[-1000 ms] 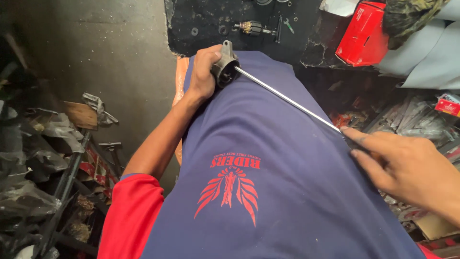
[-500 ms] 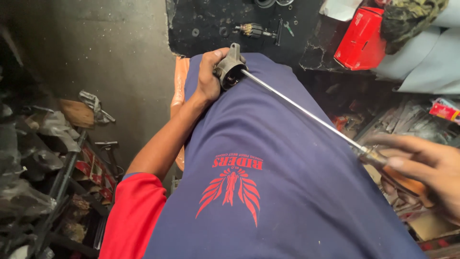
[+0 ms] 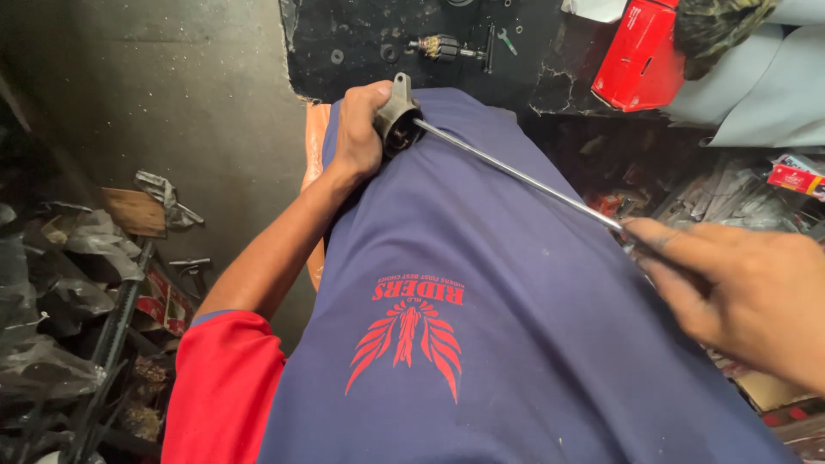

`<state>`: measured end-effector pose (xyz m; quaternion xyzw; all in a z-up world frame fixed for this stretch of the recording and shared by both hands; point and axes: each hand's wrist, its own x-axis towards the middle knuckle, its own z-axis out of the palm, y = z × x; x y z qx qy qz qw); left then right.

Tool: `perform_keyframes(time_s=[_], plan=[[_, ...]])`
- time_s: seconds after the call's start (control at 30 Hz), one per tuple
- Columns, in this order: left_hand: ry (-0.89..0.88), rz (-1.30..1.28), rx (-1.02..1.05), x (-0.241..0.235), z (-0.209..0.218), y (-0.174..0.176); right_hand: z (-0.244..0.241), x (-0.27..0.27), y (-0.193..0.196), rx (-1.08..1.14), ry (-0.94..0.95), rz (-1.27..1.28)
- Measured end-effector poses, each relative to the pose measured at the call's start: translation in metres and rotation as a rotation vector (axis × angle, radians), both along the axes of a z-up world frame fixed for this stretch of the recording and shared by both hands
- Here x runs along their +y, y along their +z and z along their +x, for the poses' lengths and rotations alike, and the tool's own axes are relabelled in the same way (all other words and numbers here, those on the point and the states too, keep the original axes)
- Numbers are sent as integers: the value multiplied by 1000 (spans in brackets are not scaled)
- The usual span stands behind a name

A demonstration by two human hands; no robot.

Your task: The person sits in a chair and works on a starter motor housing resting on their lap. They scrape the inside of the cylindrical metal housing with a small hand tool, wipe the housing and a rag with a cloth, then use a long screwdriver to work inside the housing and handle the armature and end cap parts.

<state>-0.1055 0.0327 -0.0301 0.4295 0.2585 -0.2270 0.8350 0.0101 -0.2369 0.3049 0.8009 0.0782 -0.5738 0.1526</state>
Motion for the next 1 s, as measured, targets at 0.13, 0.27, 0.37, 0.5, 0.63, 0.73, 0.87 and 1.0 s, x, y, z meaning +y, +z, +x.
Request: perform_keyframes(time_s=[0.13, 0.27, 0.37, 0.5, 0.63, 0.73, 0.87, 1.0], plan=[[100, -146, 167, -8, -16, -31, -2, 15, 7, -210, 511, 323], [168, -359, 244, -1, 5, -25, 11, 2, 13, -393, -53, 678], [143, -356, 220, 0, 3, -24, 5, -36, 18, -378, -518, 770], [48, -371, 214, 5, 18, -25, 11, 0, 27, -317, -573, 757], [-49, -422, 328, 3, 31, -37, -3, 14, 21, -312, -453, 446], [-168, -326, 396, 4, 38, -39, 33, 49, 6, -395, -234, 471], [-255, -312, 372, 9, 42, -43, 68, 77, 3, -499, 124, 662], [-255, -315, 390, 13, 39, -41, 74, 87, 7, -456, 213, 869]])
